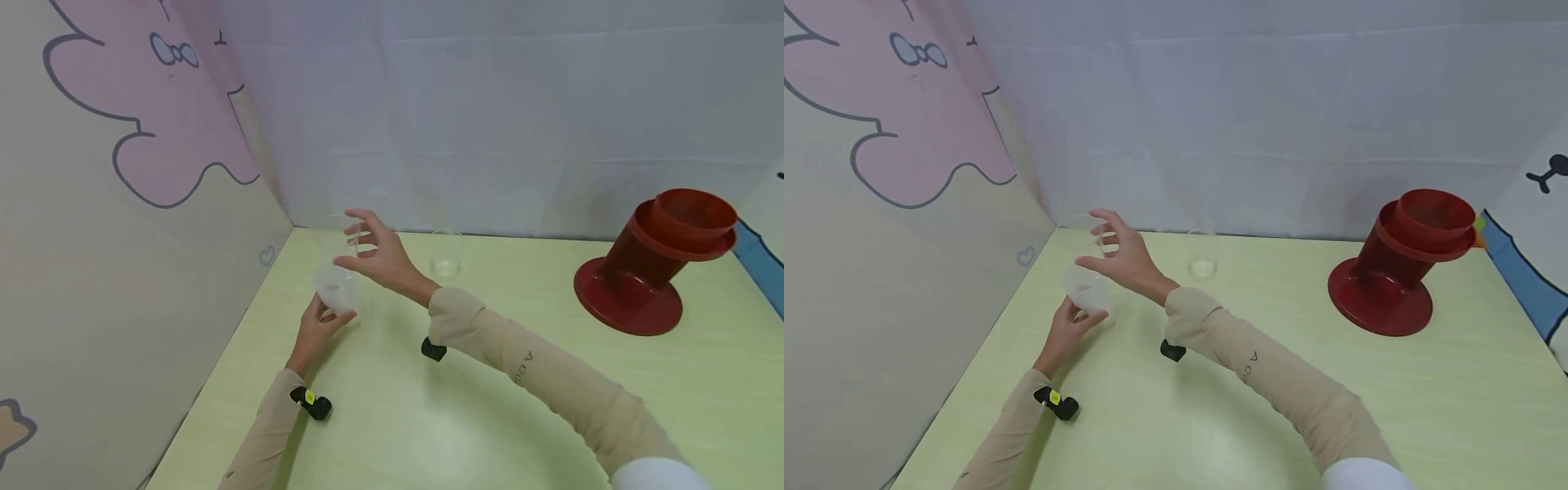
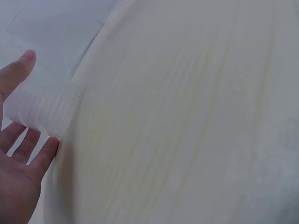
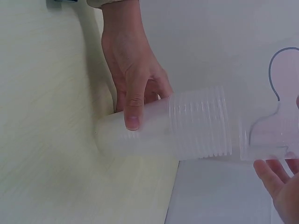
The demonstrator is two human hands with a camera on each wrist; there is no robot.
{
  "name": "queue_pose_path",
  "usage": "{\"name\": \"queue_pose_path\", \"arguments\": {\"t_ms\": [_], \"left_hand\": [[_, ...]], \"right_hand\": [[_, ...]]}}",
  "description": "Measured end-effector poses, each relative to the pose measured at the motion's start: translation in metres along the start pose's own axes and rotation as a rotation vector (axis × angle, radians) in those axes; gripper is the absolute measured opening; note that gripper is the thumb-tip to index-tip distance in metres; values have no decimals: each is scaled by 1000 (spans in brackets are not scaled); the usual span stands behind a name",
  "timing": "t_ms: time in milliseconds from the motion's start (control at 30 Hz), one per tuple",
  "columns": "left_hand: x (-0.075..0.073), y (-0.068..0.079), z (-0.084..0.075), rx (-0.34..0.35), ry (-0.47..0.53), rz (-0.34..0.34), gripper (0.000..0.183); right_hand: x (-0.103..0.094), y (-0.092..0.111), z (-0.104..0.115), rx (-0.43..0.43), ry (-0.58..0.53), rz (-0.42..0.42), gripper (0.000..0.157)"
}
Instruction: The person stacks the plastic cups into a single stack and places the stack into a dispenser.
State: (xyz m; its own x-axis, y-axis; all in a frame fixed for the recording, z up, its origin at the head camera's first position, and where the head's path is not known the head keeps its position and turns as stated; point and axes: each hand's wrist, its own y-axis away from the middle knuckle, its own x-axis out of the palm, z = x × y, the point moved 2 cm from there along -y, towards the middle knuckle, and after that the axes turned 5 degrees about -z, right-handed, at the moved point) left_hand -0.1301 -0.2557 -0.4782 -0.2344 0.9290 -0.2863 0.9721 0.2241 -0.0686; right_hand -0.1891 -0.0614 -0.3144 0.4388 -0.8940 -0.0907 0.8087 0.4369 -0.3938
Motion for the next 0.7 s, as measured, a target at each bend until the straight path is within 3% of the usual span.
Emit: {"name": "queue_pose_path", "arguments": {"t_ms": [333,600,700], "left_hand": [[2,1,-1,0,-12,-7,71],[1,10,-27,23,-14,24,69],[0,11,-28,18,-2,26,68]], "right_hand": [[18,-5,-31,12,74,52,71],[20,-1,-36,-8,138,81,70],[21,0,-37,-3,161,92,70]]}}
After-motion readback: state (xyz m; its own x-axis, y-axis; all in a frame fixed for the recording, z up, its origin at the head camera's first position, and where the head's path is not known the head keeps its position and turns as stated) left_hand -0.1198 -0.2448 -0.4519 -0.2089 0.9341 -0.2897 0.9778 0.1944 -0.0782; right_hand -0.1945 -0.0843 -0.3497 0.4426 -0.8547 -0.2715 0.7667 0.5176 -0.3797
